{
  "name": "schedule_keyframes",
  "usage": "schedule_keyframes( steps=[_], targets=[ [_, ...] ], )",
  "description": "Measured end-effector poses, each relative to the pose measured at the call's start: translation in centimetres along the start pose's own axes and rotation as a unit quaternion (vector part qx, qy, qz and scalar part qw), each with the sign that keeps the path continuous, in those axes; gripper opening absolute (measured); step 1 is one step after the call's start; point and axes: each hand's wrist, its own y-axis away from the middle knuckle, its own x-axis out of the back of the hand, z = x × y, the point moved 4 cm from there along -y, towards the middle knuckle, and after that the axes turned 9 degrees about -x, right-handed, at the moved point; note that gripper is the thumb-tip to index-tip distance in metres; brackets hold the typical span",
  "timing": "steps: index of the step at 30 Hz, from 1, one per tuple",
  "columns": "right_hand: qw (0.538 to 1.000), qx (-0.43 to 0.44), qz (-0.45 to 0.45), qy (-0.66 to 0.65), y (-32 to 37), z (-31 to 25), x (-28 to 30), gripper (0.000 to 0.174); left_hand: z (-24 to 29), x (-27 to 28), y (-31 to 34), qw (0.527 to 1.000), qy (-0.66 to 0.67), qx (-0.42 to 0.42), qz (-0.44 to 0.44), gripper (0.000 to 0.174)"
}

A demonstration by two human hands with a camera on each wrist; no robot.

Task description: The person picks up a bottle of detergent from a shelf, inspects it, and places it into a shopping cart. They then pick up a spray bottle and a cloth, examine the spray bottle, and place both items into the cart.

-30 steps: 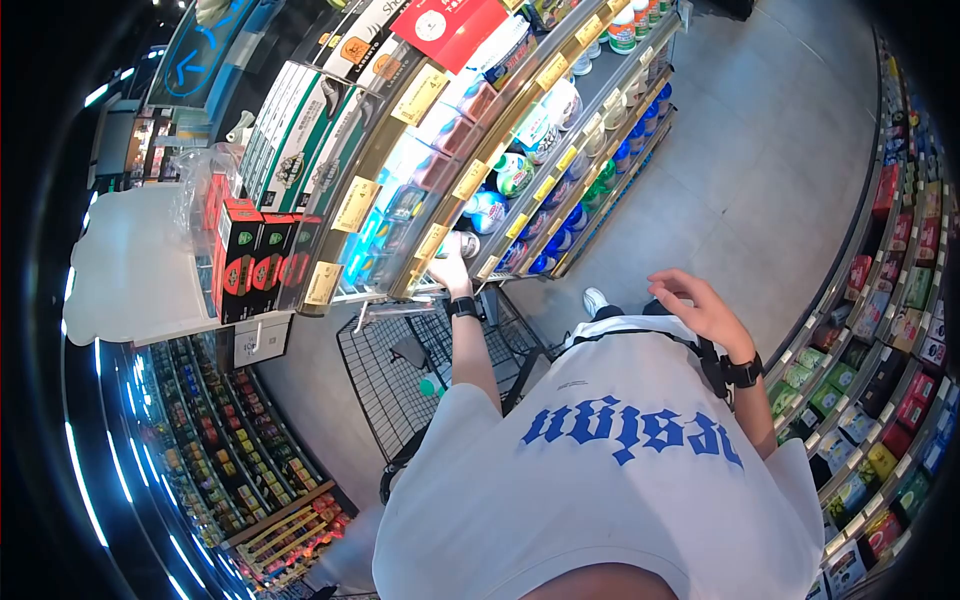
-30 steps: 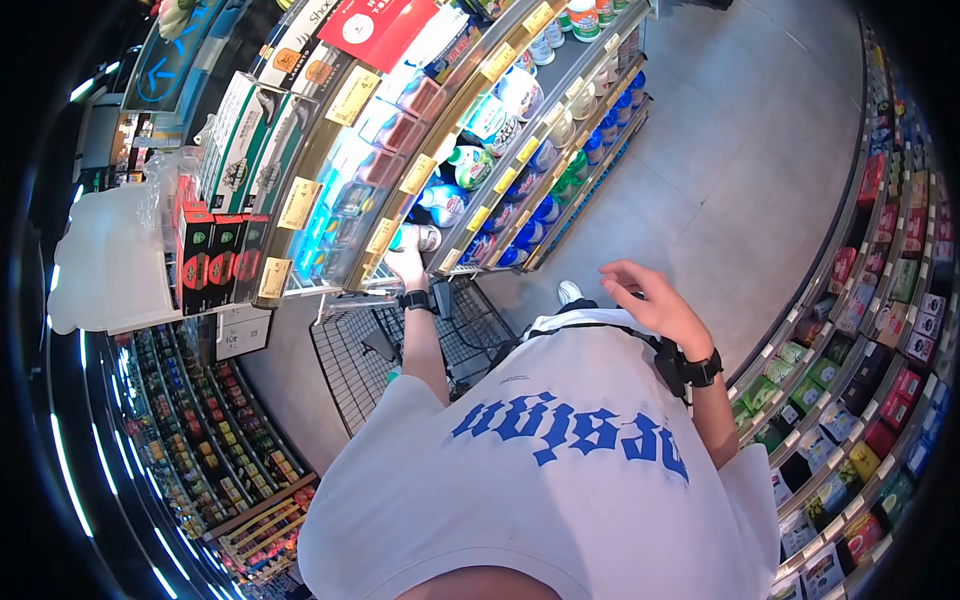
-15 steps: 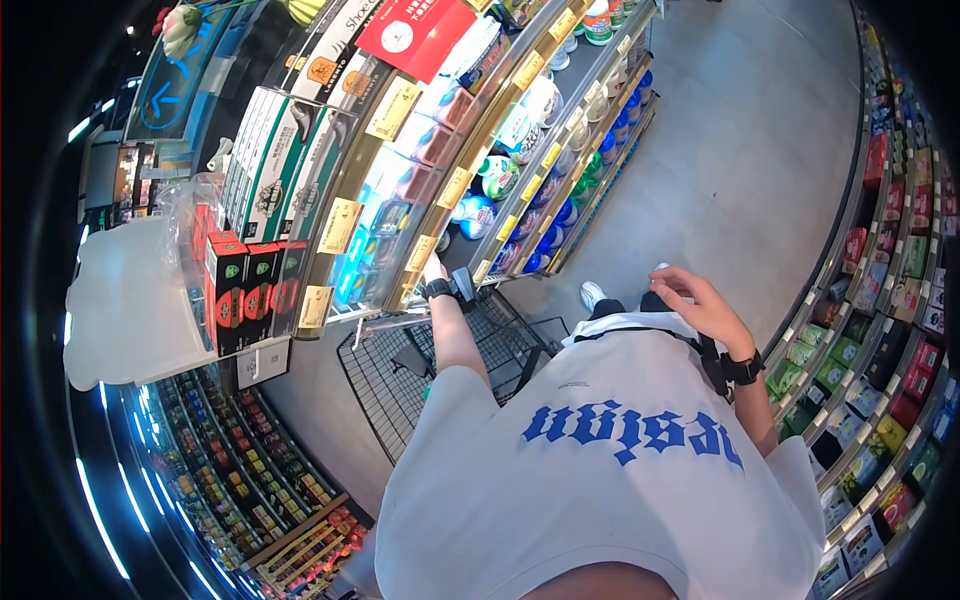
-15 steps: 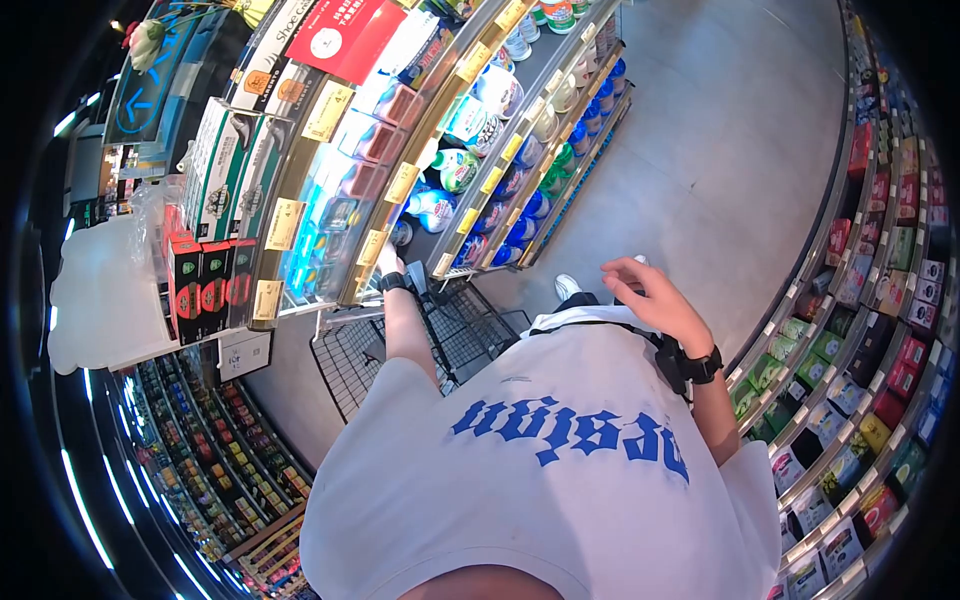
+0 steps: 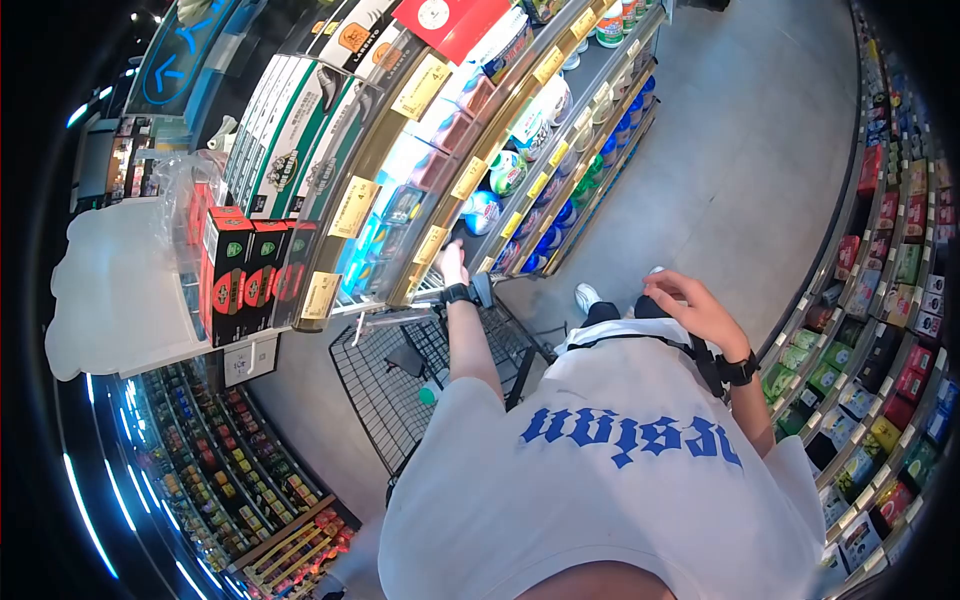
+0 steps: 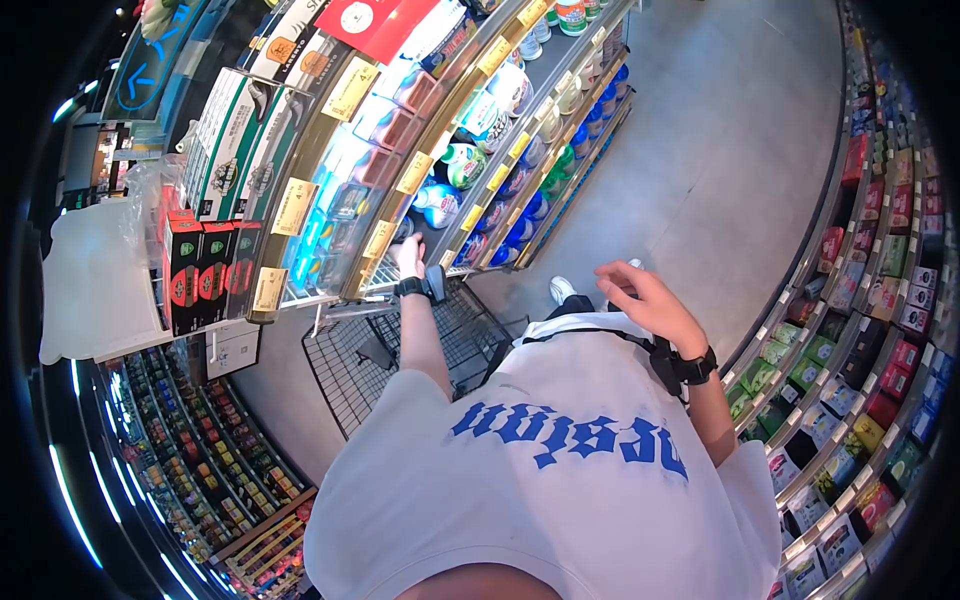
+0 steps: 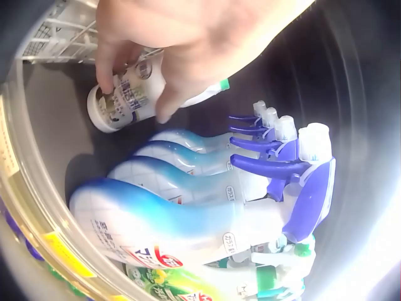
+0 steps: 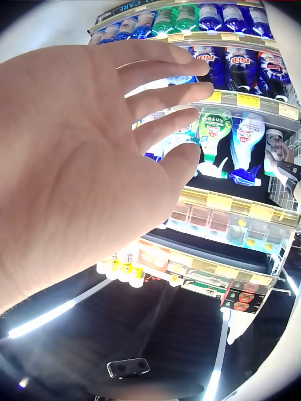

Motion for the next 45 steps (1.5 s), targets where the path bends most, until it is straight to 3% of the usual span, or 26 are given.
schedule_keyframes(
  steps=[1, 2, 3, 6, 7, 9, 11, 13, 14, 15, 17, 19, 21, 24, 25, 28, 31, 33, 36, 38, 39, 41, 45],
  targets=[
    [1.000, -0.007, 0.000, -0.003, 0.0, -0.1, -0.1, 0.031, -3.9, 0.1, -1.8, 0.997, -0.019, -0.076, 0.024, 0.055],
    [1.000, -0.009, -0.001, 0.003, 0.0, 0.0, -0.3, 0.031, -4.2, 0.1, -1.3, 0.995, -0.009, -0.095, -0.006, 0.053],
    [1.000, -0.002, -0.001, 0.006, 0.0, 0.1, -0.5, 0.031, -5.1, 0.5, -1.2, 0.990, -0.109, -0.086, -0.011, 0.056],
    [1.000, 0.002, -0.016, 0.016, -0.6, 0.1, -1.4, 0.032, 3.6, -0.2, 6.7, 0.986, -0.138, -0.066, -0.071, 0.077],
    [1.000, -0.005, -0.021, 0.013, -0.9, 0.2, -1.8, 0.032, 3.2, -0.2, 6.6, 0.967, -0.224, -0.097, -0.074, 0.078],
    [0.999, -0.001, -0.039, 0.014, -2.1, 0.8, -2.7, 0.032, 4.5, -0.2, 9.1, 0.945, -0.257, -0.166, -0.117, 0.064],
    [0.997, 0.004, -0.071, 0.022, -2.8, 0.7, -3.6, 0.031, 5.1, -0.2, 11.4, 0.878, -0.355, -0.270, -0.173, 0.062],
    [0.993, 0.005, -0.113, 0.038, -3.5, -0.1, -4.5, 0.030, 8.5, 0.4, 15.0, 0.855, -0.321, -0.239, -0.330, 0.056],
    [0.989, 0.004, -0.138, 0.047, -4.0, -0.7, -4.8, 0.030, 5.1, 1.1, 15.1, 0.861, -0.234, -0.219, -0.394, 0.053],
    [0.986, 0.013, -0.154, 0.060, -4.5, -1.2, -5.0, 0.030, 5.8, 1.9, 17.1, 0.881, -0.147, -0.114, -0.435, 0.054],
    [0.976, 0.023, -0.198, 0.082, -5.2, -1.6, -5.3, 0.030, 4.9, 4.0, 19.1, 0.856, -0.194, -0.045, -0.477, 0.055],
    [0.963, 0.028, -0.245, 0.110, -5.9, -2.7, -5.4, 0.030, 4.5, 6.8, 21.4, 0.868, -0.249, -0.018, -0.430, 0.055],
    [0.949, 0.042, -0.275, 0.146, -7.3, -2.5, -5.7, 0.029, 3.3, 10.6, 23.7, 0.910, -0.243, -0.032, -0.335, 0.054],
    [0.920, 0.064, -0.343, 0.180, -8.9, -3.1, -7.2, 0.028, 3.7, 16.1, 27.4, 0.977, -0.166, -0.086, -0.107, 0.037],
    [0.912, 0.071, -0.361, 0.183, -9.2, -3.0, -7.9, 0.028, 4.2, 17.8, 29.1, 0.987, -0.146, -0.064, -0.025, 0.034],
    [0.875, 0.053, -0.421, 0.234, -9.3, -3.1, -11.2, 0.031, 7.6, 22.8, 34.5, 0.968, -0.178, -0.108, 0.140, 0.030],
    [0.834, 0.070, -0.474, 0.275, -8.5, -2.6, -15.6, 0.033, 4.9, 28.6, 38.7, 0.940, -0.193, -0.066, 0.275, 0.025],
    [0.811, 0.086, -0.504, 0.286, -7.7, -2.5, -18.7, 0.034, 4.0, 32.1, 41.6, 0.893, -0.243, -0.079, 0.370, 0.024],
    [0.777, 0.097, -0.551, 0.289, -5.9, -2.7, -23.8, 0.034, 2.0, 36.4, 44.7, 0.863, -0.306, -0.040, 0.400, 0.038],
    [0.769, 0.105, -0.553, 0.304, -5.4, -2.6, -27.2, 0.034, 1.0, 38.7, 46.5, 0.817, -0.329, 0.092, 0.465, 0.057],
    [0.764, 0.110, -0.555, 0.311, -5.1, -2.4, -29.0, 0.033, -0.1, 39.9, 47.0, 0.818, -0.322, 0.095, 0.467, 0.057],
    [0.765, 0.108, -0.554, 0.309, -5.0, -1.8, -32.7, 0.032, -3.3, 42.1, 47.5, 0.840, -0.271, 0.169, 0.439, 0.075],
    [0.782, 0.068, -0.548, 0.288, -5.2, 0.0, -41.1, 0.029, -6.9, 46.2, 47.7, 0.893, -0.191, 0.114, 0.392, 0.092]
  ],
)
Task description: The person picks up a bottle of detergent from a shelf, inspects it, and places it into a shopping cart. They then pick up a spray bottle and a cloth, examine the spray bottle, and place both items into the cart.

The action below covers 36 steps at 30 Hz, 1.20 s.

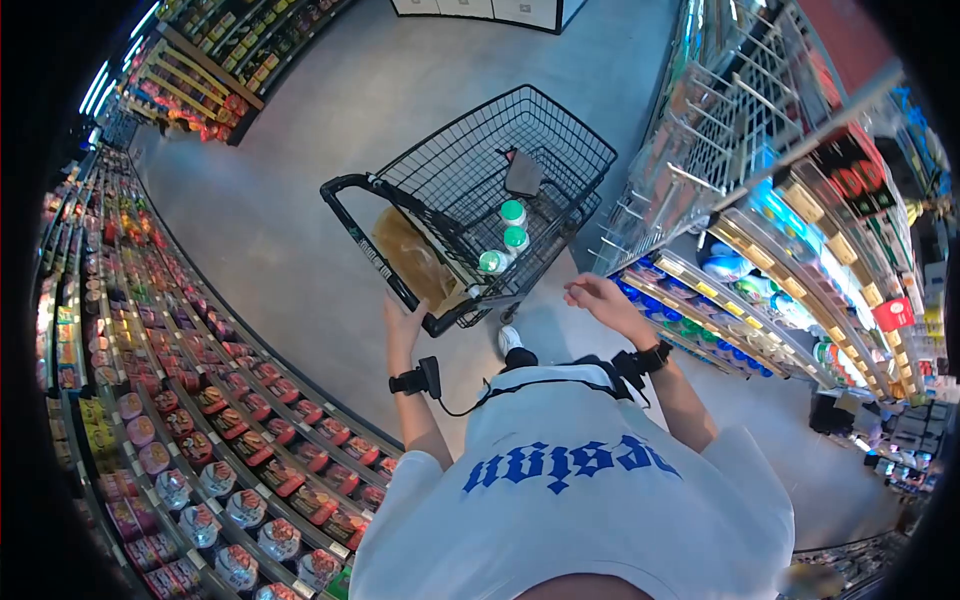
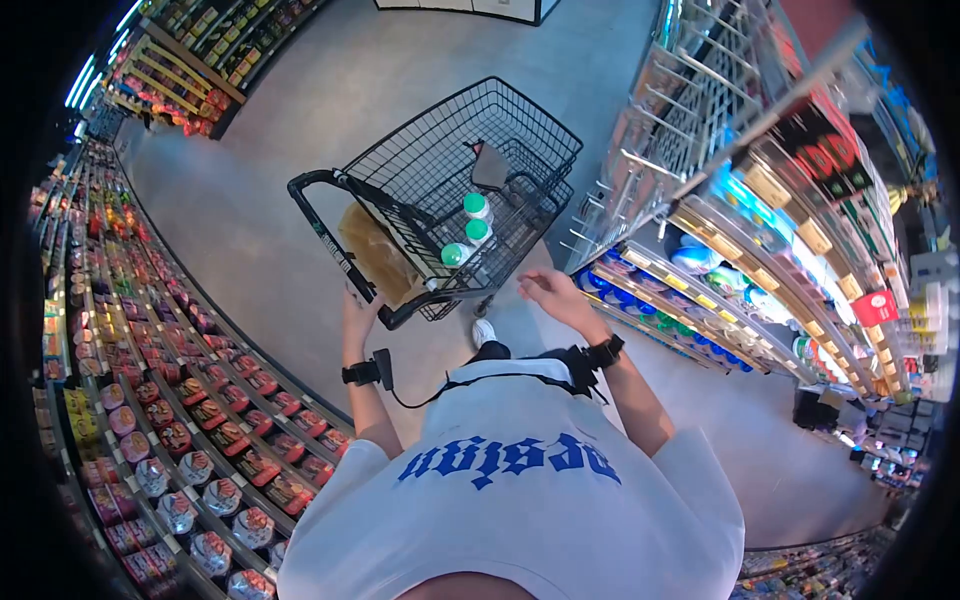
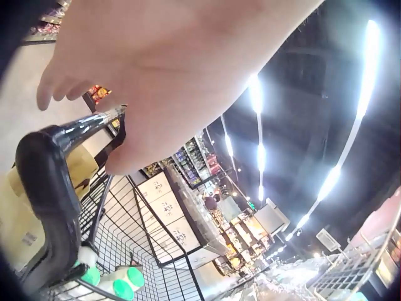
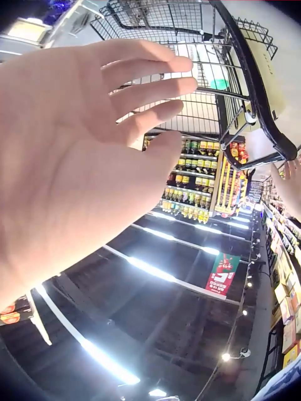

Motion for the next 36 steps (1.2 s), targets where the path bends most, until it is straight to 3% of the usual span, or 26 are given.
schedule_keyframes(
  steps=[2, 6, 9, 10, 11, 12, 15, 19, 20, 22, 24, 27, 30, 32, 36],
  targets=[
    [1.000, 0.008, 0.013, 0.008, -3.7, -0.8, -1.0, 0.028, 1.6, 1.4, -0.8, 0.996, 0.066, -0.029, -0.059, 0.097],
    [0.997, 0.039, 0.068, 0.013, -9.7, -3.6, -1.7, 0.028, 1.2, 2.4, -3.1, 0.995, 0.076, -0.005, -0.064, 0.104],
    [0.991, 0.056, 0.086, 0.082, -15.0, -4.0, -2.0, 0.033, 2.6, 2.4, -3.7, 0.976, 0.192, -0.014, -0.098, 0.090],
    [0.987, 0.061, 0.098, 0.112, -16.5, -4.4, -2.1, 0.035, 2.2, 2.1, -3.8, 0.970, 0.223, -0.019, -0.097, 0.101],
    [0.988, 0.021, 0.089, 0.122, -18.2, -4.4, -2.2, 0.047, 2.0, 1.8, -3.9, 0.963, 0.253, -0.025, -0.094, 0.112],
    [0.989, 0.021, 0.077, 0.127, -20.6, -3.2, -2.4, 0.047, 1.7, 1.9, -3.8, 0.964, 0.254, -0.016, -0.084, 0.112],
    [0.948, 0.063, 0.139, 0.278, -27.2, 0.0, -3.2, 0.077, 1.1, 2.1, -3.7, 0.978, 0.173, 0.050, -0.108, 0.100],
    [0.910, -0.070, 0.122, 0.391, -31.9, 2.5, -4.2, 0.087, 1.0, 2.4, -3.4, 0.971, 0.148, 0.129, -0.137, 0.088],
    [0.912, -0.067, 0.112, 0.390, -32.8, 3.2, -4.1, 0.087, 1.2, 2.4, -3.4, 0.971, 0.143, 0.136, -0.131, 0.088],
    [0.886, -0.136, 0.054, 0.439, -33.4, 3.4, -4.9, 0.091, 1.6, 2.7, -3.3, 0.980, 0.107, 0.134, -0.103, 0.079],
    [0.872, -0.126, 0.047, 0.471, -33.3, 3.3, -4.9, 0.084, 1.3, 2.6, -3.2, 0.980, 0.100, 0.148, -0.093, 0.081],
    [0.881, -0.067, 0.066, 0.464, -33.4, 2.7, -4.4, 0.058, 1.3, 2.6, -3.7, 0.976, 0.088, 0.152, -0.128, 0.084],
    [0.891, -0.036, 0.078, 0.447, -32.7, 2.0, -3.6, 0.056, 1.0, 2.3, -3.7, 0.980, 0.100, 0.135, -0.103, 0.083],
    [0.893, -0.019, 0.087, 0.440, -32.2, 0.9, -2.8, 0.055, 1.7, 2.5, -3.8, 0.980, 0.096, 0.134, -0.108, 0.090],
    [0.934, -0.023, 0.113, 0.339, -28.1, -3.9, -1.6, 0.053, 2.4, 3.2, -4.4, 0.992, 0.072, 0.053, -0.084, 0.109]
  ],
)
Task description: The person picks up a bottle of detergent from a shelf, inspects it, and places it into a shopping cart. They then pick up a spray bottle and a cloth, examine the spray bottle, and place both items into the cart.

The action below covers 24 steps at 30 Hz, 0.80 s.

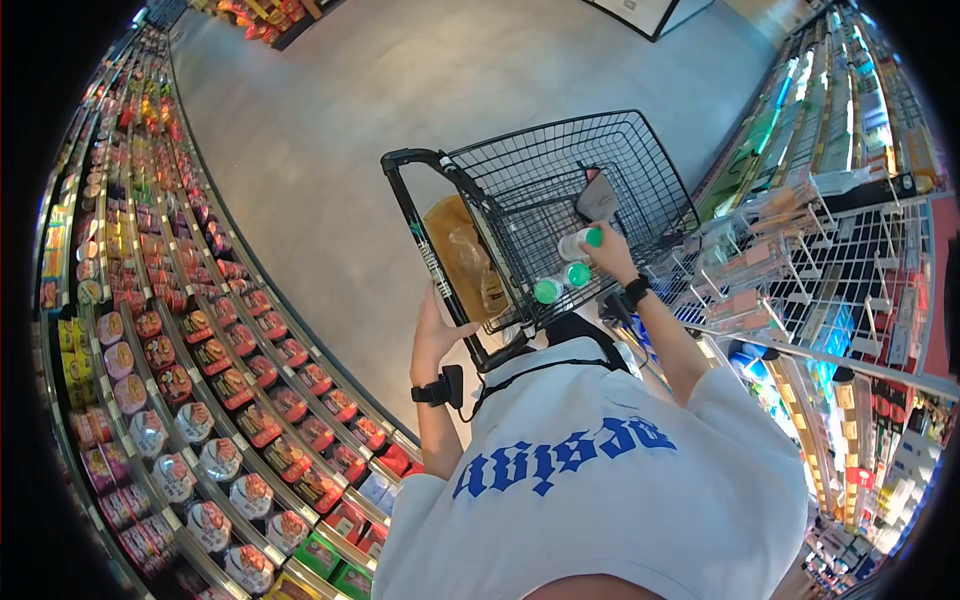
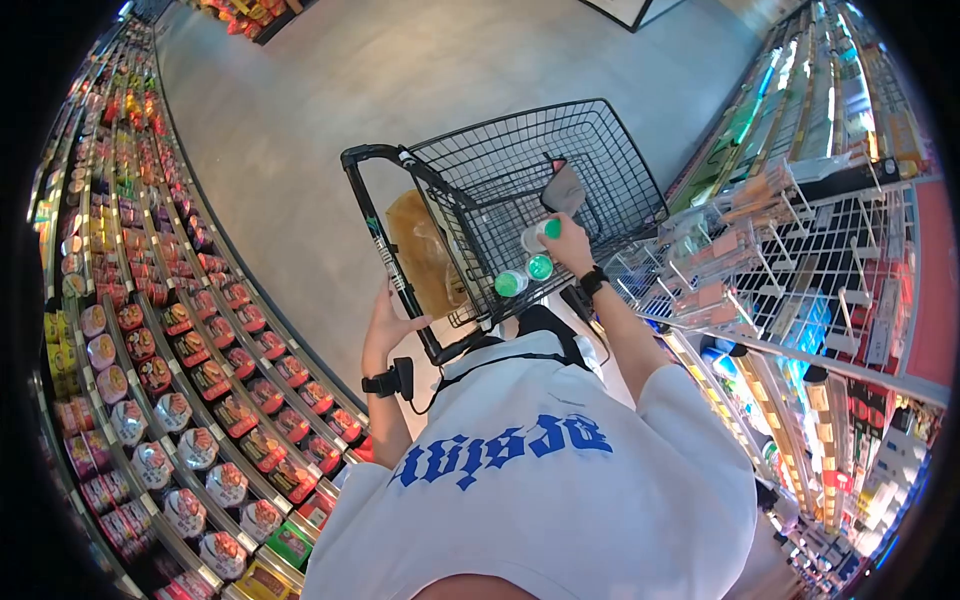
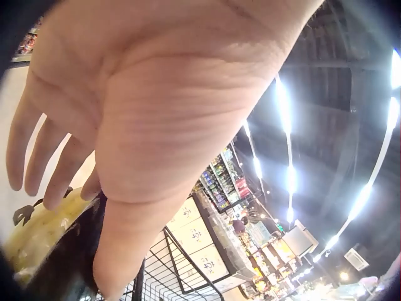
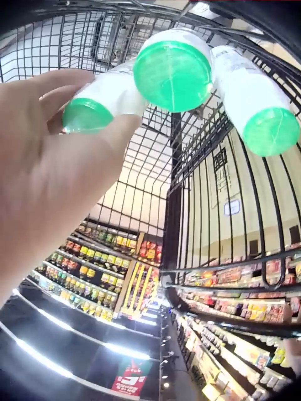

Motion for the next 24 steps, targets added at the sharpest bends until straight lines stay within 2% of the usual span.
schedule_keyframes(
  steps=[2, 3, 4, 5, 7, 8, 10, 11, 13, 14, 16, 18, 20, 22, 24],
  targets=[
    [0.995, 0.000, 0.037, -0.090, 2.0, -0.5, 2.0, 0.058, 0.7, 0.0, -0.2, 1.000, -0.010, -0.025, -0.008, 0.116],
    [0.993, 0.037, 0.081, -0.082, 2.9, -0.7, 2.8, 0.065, 1.1, 0.0, -0.2, 0.999, -0.025, -0.041, -0.003, 0.118],
    [0.992, 0.031, 0.088, -0.081, 3.8, -0.4, 3.2, 0.065, 1.5, 0.1, -0.1, 0.997, -0.041, -0.058, 0.001, 0.120],
    [0.988, 0.028, 0.073, -0.136, 4.9, -0.1, 3.6, 0.068, 2.1, -0.1, 0.0, 0.997, -0.039, -0.065, -0.007, 0.120],
    [0.970, 0.011, 0.012, -0.244, 8.6, -1.9, 5.5, 0.074, 5.6, 0.8, 0.2, 0.982, -0.134, -0.120, 0.057, 0.113],
    [0.969, 0.004, 0.023, -0.246, 10.5, -2.6, 6.2, 0.074, 6.5, 0.9, 0.1, 0.982, -0.131, -0.128, 0.047, 0.113],
    [0.951, 0.111, 0.052, -0.283, 14.3, -4.6, 7.6, 0.072, 8.6, 0.7, 0.0, 0.964, -0.118, -0.226, 0.073, 0.098],
    [0.957, 0.097, 0.040, -0.272, 16.0, -5.2, 8.1, 0.070, 9.2, 0.3, -0.2, 0.964, -0.113, -0.233, 0.062, 0.098],
    [0.960, 0.102, 0.052, -0.255, 19.1, -6.4, 9.0, 0.070, 10.4, -1.1, -0.4, 0.963, -0.013, -0.268, -0.024, 0.085],
    [0.963, 0.114, 0.053, -0.237, 20.8, -6.9, 9.2, 0.070, 11.1, -1.7, -0.4, 0.962, -0.011, -0.272, -0.037, 0.085],
    [0.967, 0.096, 0.066, -0.227, 23.7, -7.2, 9.6, 0.068, 13.3, -3.6, 0.2, 0.931, 0.037, -0.340, -0.125, 0.079],
    [0.956, 0.074, 0.046, -0.281, 26.3, -6.8, 9.6, 0.068, 14.8, -5.6, 1.1, 0.918, 0.054, -0.349, -0.180, 0.080],
    [0.954, 0.059, 0.071, -0.287, 28.7, -5.7, 9.8, 0.067, 16.2, -8.1, 2.4, 0.888, 0.076, -0.358, -0.279, 0.083],
    [0.933, 0.040, 0.091, -0.347, 30.8, -4.4, 10.0, 0.063, 16.7, -10.7, 3.8, 0.868, 0.076, -0.376, -0.315, 0.087],
    [0.925, 0.026, 0.142, -0.351, 32.8, -2.5, 10.4, 0.058, 17.3, -13.3, 5.6, 0.840, 0.121, -0.325, -0.418, 0.090]
  ],
)
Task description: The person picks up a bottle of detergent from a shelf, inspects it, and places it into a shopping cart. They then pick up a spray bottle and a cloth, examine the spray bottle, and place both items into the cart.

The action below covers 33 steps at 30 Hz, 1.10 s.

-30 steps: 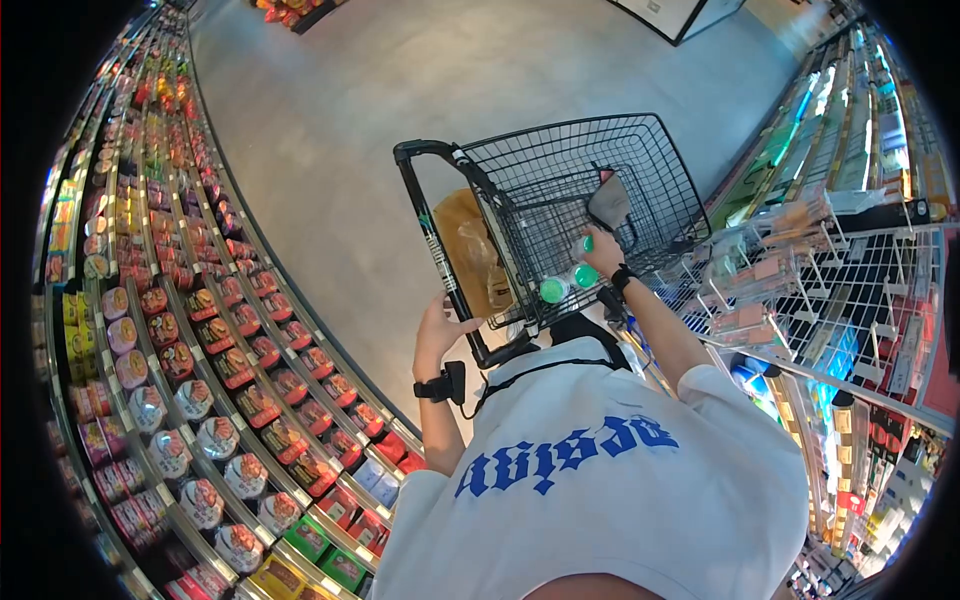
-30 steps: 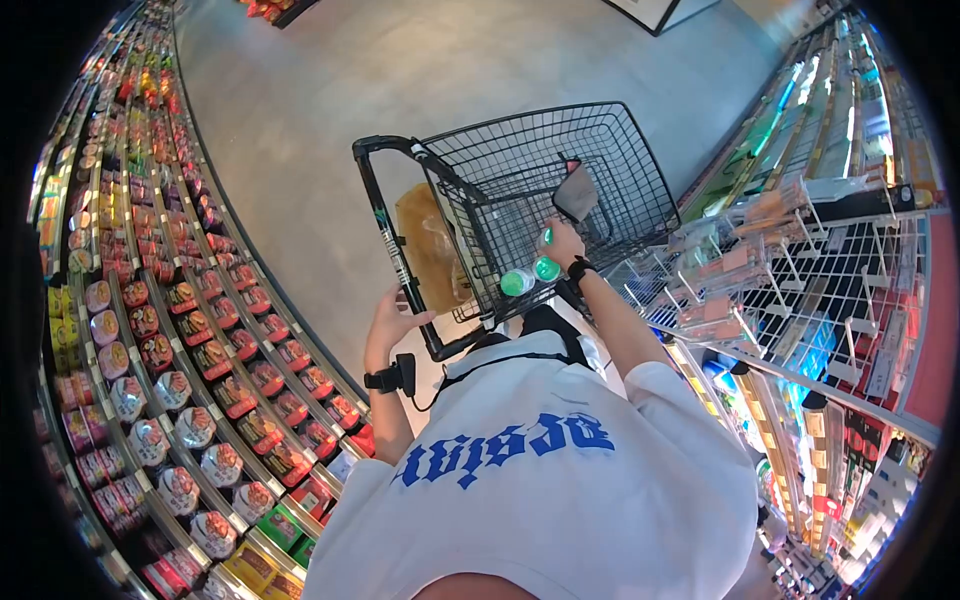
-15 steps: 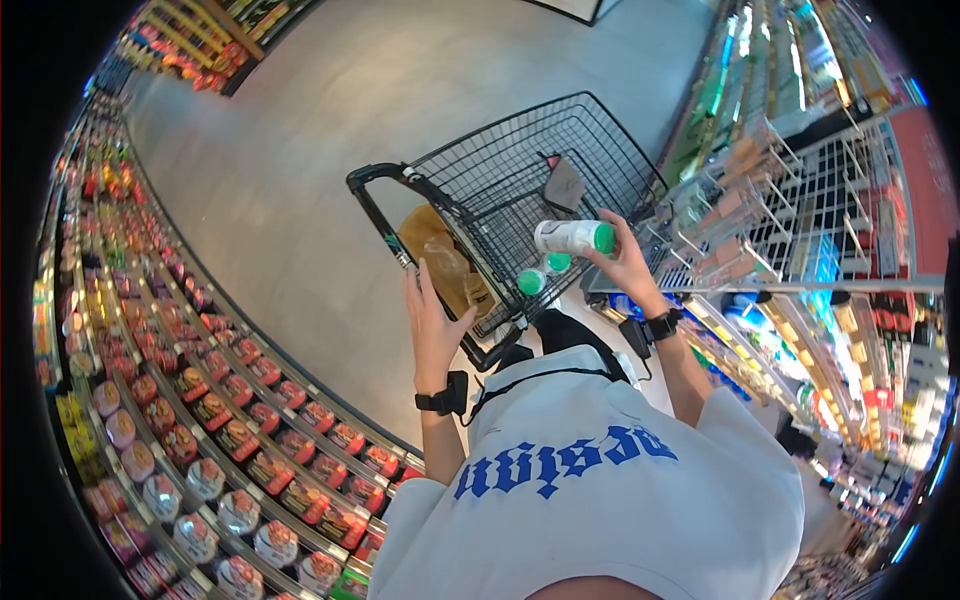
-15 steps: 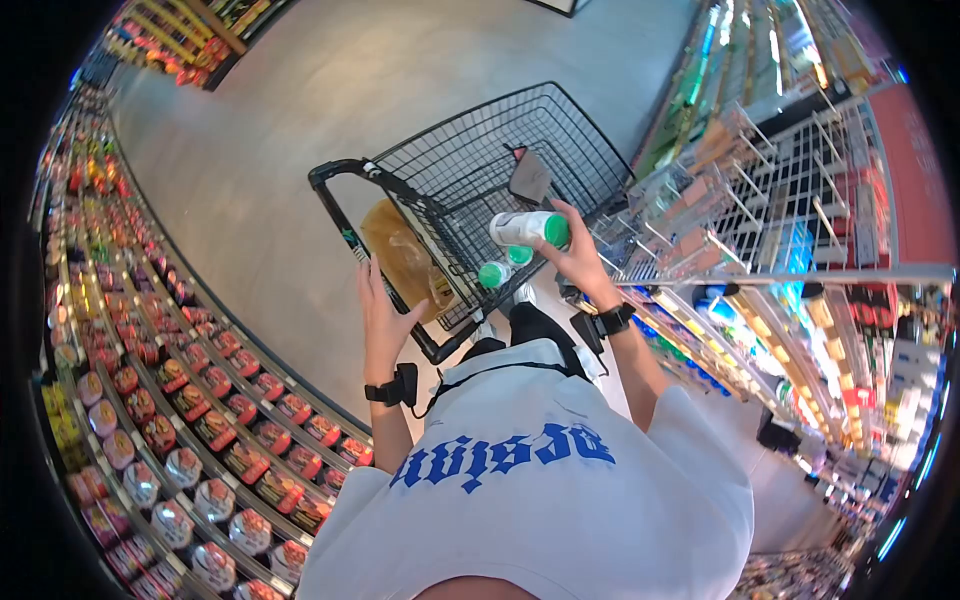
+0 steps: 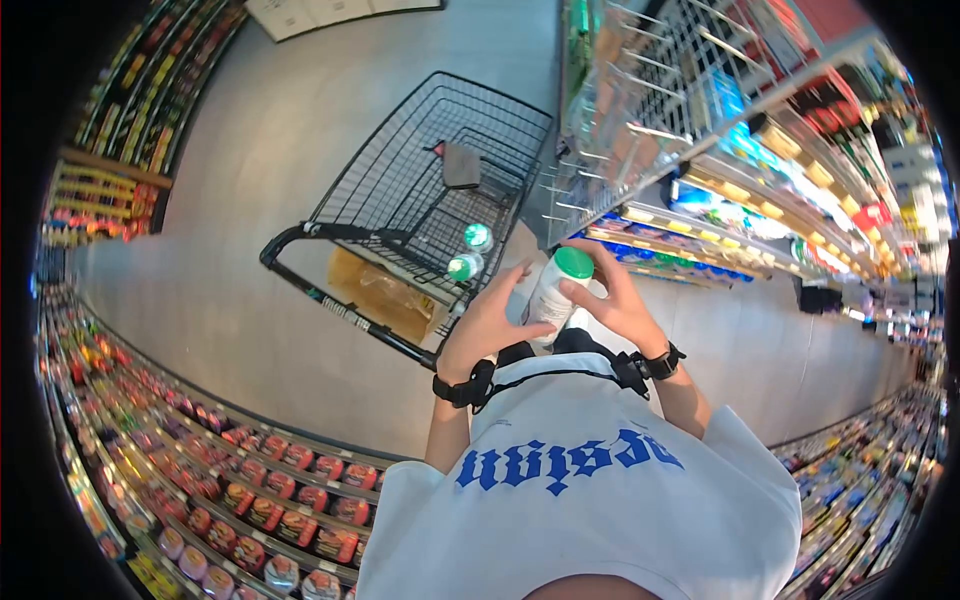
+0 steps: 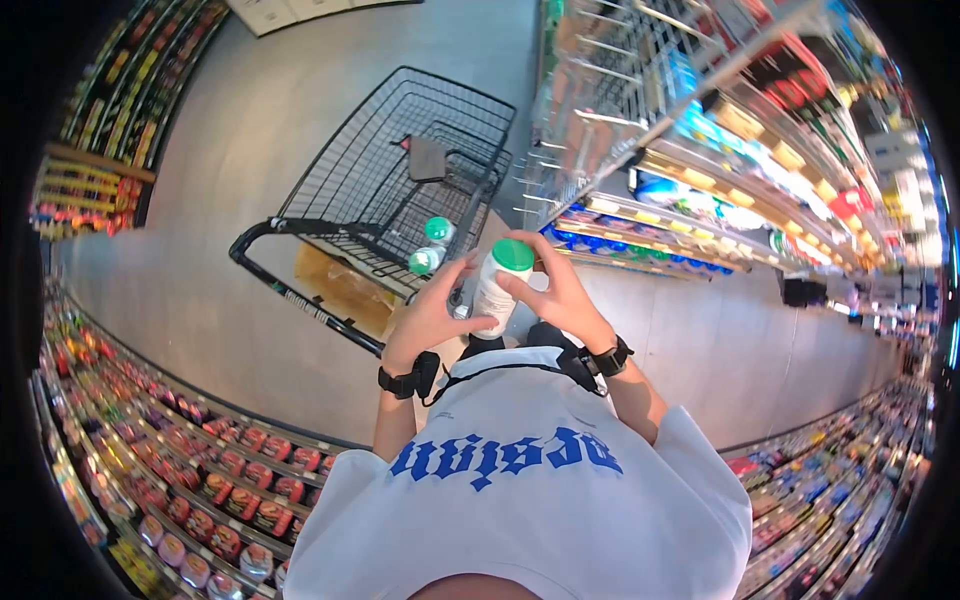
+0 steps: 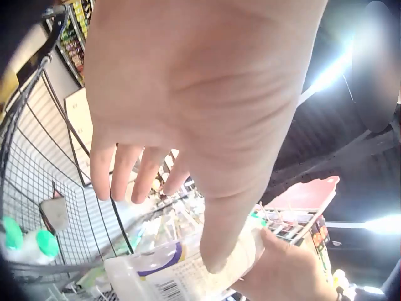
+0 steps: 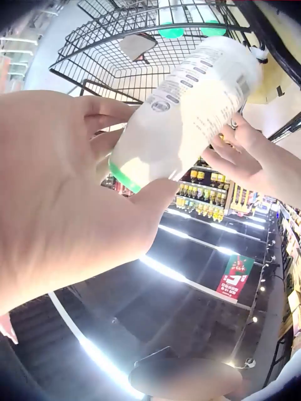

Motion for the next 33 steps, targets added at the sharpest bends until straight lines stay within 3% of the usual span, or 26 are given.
schedule_keyframes(
  steps=[4, 5, 8, 11, 13, 14, 16, 17, 18, 20, 22, 23, 24, 26, 27, 30, 31, 33],
  targets=[
    [0.996, -0.001, 0.090, -0.007, 3.7, 1.8, 5.0, 0.048, 3.0, -5.8, -3.3, 0.991, 0.028, 0.023, -0.127, 0.091],
    [0.992, -0.021, 0.128, -0.001, 4.9, 2.6, 6.5, 0.046, 3.3, -7.8, -4.1, 0.994, 0.018, -0.021, -0.104, 0.080],
    [0.977, -0.011, 0.212, -0.029, 8.6, 5.7, 11.0, 0.045, 5.5, -13.2, -6.9, 0.982, -0.095, 0.001, -0.160, 0.069],
    [0.962, 0.003, 0.272, -0.003, 12.6, 8.1, 16.3, 0.044, 7.3, -19.0, -8.8, 0.981, -0.047, -0.011, -0.186, 0.061],
    [0.970, -0.043, 0.188, -0.147, 15.3, 9.7, 19.5, 0.048, 7.9, -22.6, -9.7, 0.975, -0.029, -0.015, -0.220, 0.057],
    [0.965, -0.042, 0.206, -0.159, 16.9, 9.9, 21.2, 0.048, 7.6, -24.3, -10.1, 0.972, 0.003, 0.009, -0.236, 0.058],
    [0.978, 0.006, 0.153, -0.138, 19.5, 9.6, 23.8, 0.060, 7.8, -28.0, -10.9, 0.963, 0.032, 0.032, -0.267, 0.060],
    [0.980, -0.006, 0.110, -0.167, 20.6, 10.5, 24.8, 0.074, 8.3, -29.7, -11.1, 0.950, 0.131, 0.067, -0.275, 0.064],
    [0.977, -0.004, 0.121, -0.174, 21.5, 11.2, 25.7, 0.074, 8.6, -31.1, -11.4, 0.927, 0.229, 0.104, -0.278, 0.068],
    [0.941, 0.048, 0.117, -0.314, 23.0, 12.2, 27.1, 0.077, 8.9, -33.7, -12.1, 0.908, 0.221, 0.131, -0.331, 0.078],
    [0.928, 0.050, 0.136, -0.344, 24.4, 12.5, 28.9, 0.071, 11.8, -36.7, -12.9, 0.917, 0.175, 0.104, -0.344, 0.085],
    [0.933, 0.055, 0.180, -0.305, 24.9, 13.0, 29.9, 0.067, 12.6, -37.8, -13.7, 0.937, 0.097, 0.031, -0.335, 0.084],
    [0.936, 0.058, 0.224, -0.267, 25.5, 13.4, 30.7, 0.062, 12.7, -39.0, -14.1, 0.934, 0.090, 0.032, -0.344, 0.084],
    [0.932, 0.028, 0.284, -0.224, 26.4, 13.8, 31.8, 0.060, 13.3, -41.2, -15.3, 0.939, -0.008, -0.053, -0.339, 0.085],
    [0.927, -0.008, 0.333, -0.174, 27.0, 14.0, 32.3, 0.057, 13.6, -42.5, -15.8, 0.936, -0.003, -0.022, -0.350, 0.084],
    [0.906, -0.021, 0.402, -0.129, 28.2, 14.2, 33.4, 0.062, 13.8, -45.0, -17.5, 0.924, -0.039, -0.058, -0.376, 0.084],
    [0.902, -0.021, 0.411, -0.132, 28.5, 14.6, 33.7, 0.062, 14.5, -45.5, -17.8, 0.916, -0.056, -0.111, -0.382, 0.077],
    [0.894, 0.013, 0.405, -0.190, 29.0, 15.7, 34.3, 0.061, 14.2, -46.2, -18.0, 0.923, -0.009, -0.089, -0.373, 0.073]
  ],
)
